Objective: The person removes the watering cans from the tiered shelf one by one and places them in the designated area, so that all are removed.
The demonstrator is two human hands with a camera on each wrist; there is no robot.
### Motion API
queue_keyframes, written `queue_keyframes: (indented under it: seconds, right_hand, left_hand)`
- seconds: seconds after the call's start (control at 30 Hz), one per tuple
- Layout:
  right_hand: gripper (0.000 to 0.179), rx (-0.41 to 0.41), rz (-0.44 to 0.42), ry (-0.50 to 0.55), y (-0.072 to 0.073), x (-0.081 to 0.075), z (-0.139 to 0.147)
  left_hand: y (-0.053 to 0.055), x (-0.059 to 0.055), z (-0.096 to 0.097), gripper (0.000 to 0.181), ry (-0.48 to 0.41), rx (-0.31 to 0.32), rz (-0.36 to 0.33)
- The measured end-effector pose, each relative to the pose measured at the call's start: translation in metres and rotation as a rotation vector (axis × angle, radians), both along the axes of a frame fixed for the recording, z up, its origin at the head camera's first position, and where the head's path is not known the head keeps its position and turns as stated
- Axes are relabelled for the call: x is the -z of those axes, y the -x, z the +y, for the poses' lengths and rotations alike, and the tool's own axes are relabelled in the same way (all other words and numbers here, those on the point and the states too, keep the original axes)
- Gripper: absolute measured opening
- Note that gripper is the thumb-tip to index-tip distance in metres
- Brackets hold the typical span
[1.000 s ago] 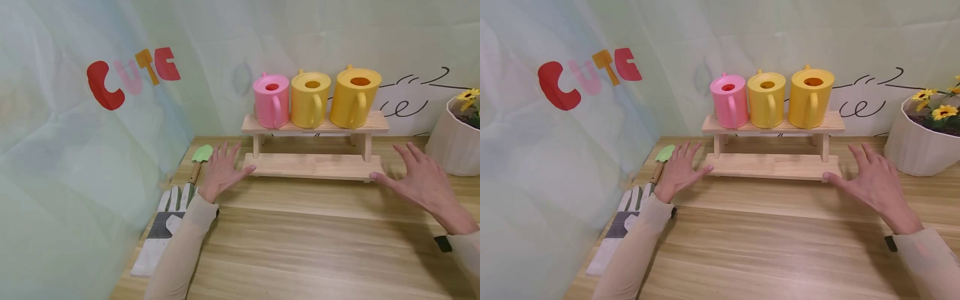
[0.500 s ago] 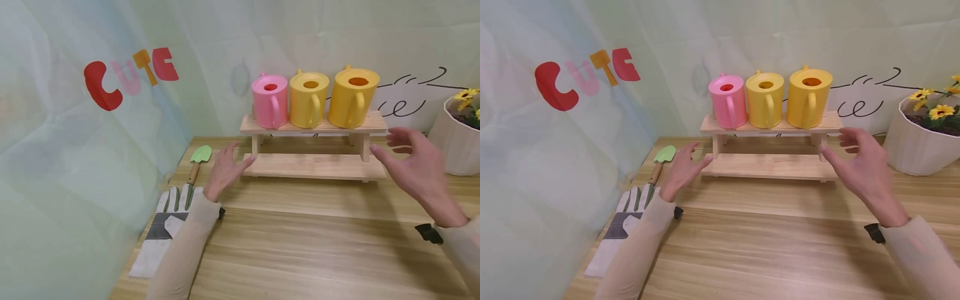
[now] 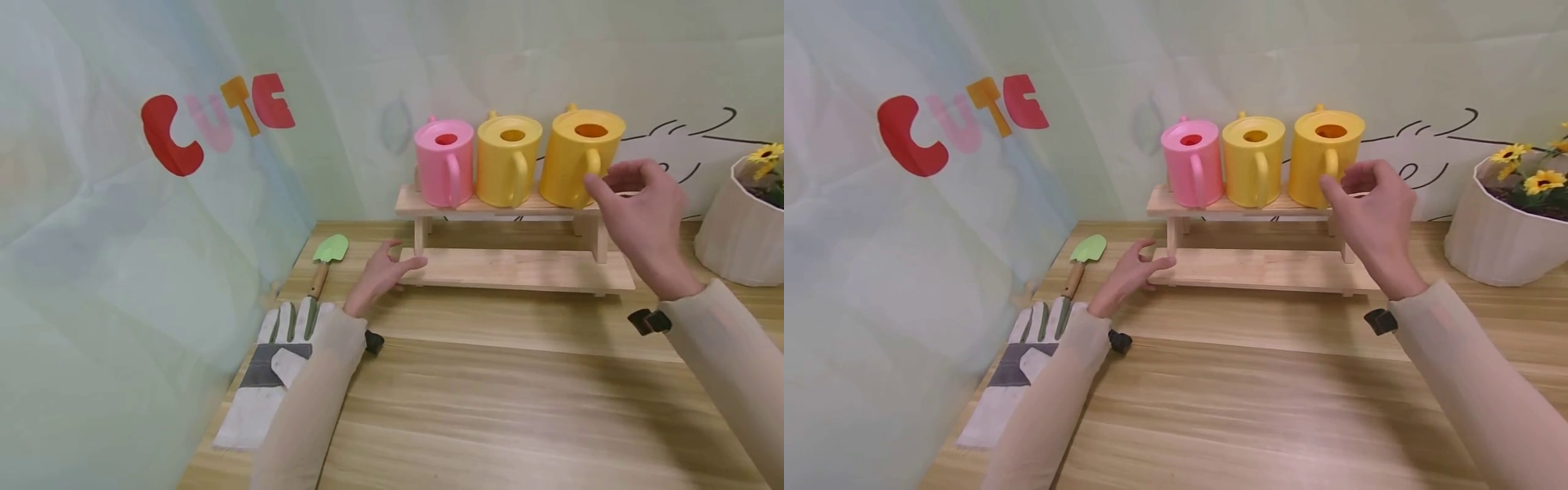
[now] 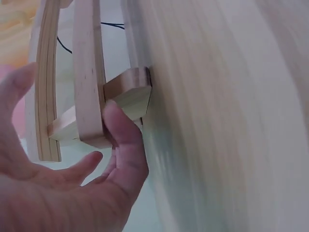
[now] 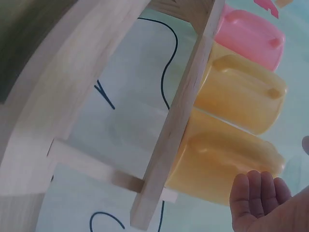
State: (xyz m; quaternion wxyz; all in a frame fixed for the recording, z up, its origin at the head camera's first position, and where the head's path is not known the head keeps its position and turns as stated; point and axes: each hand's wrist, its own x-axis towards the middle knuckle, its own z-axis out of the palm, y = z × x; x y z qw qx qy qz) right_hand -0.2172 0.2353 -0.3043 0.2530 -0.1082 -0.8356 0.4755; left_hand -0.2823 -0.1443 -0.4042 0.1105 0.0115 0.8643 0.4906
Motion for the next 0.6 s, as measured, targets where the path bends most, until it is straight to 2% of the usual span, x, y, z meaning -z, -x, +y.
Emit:
queue_keyframes:
  seconds: [0.13, 0.27, 0.37, 0.53, 0.6]
  right_hand:
    - [0.025, 0.029, -0.025, 0.04, 0.015, -0.004, -0.004]
    - [0.03, 0.052, -0.04, 0.053, 0.025, -0.005, -0.009]
    - [0.035, 0.045, -0.048, 0.072, 0.031, -0.006, -0.012]
    - [0.021, 0.011, -0.059, 0.167, 0.038, -0.005, -0.014]
    - [0.023, 0.001, -0.047, 0.207, 0.04, -0.004, -0.014]
  left_hand:
    - [0.003, 0.002, 0.003, 0.093, -0.077, -0.005, -0.051]
    - [0.005, 0.003, 0.004, 0.091, -0.153, 0.007, -0.096]
    - [0.006, 0.005, 0.004, 0.093, -0.205, 0.017, -0.122]
    - [0.008, 0.007, 0.003, 0.097, -0.29, 0.034, -0.155]
    - [0.009, 0.007, 0.002, 0.098, -0.305, 0.04, -0.164]
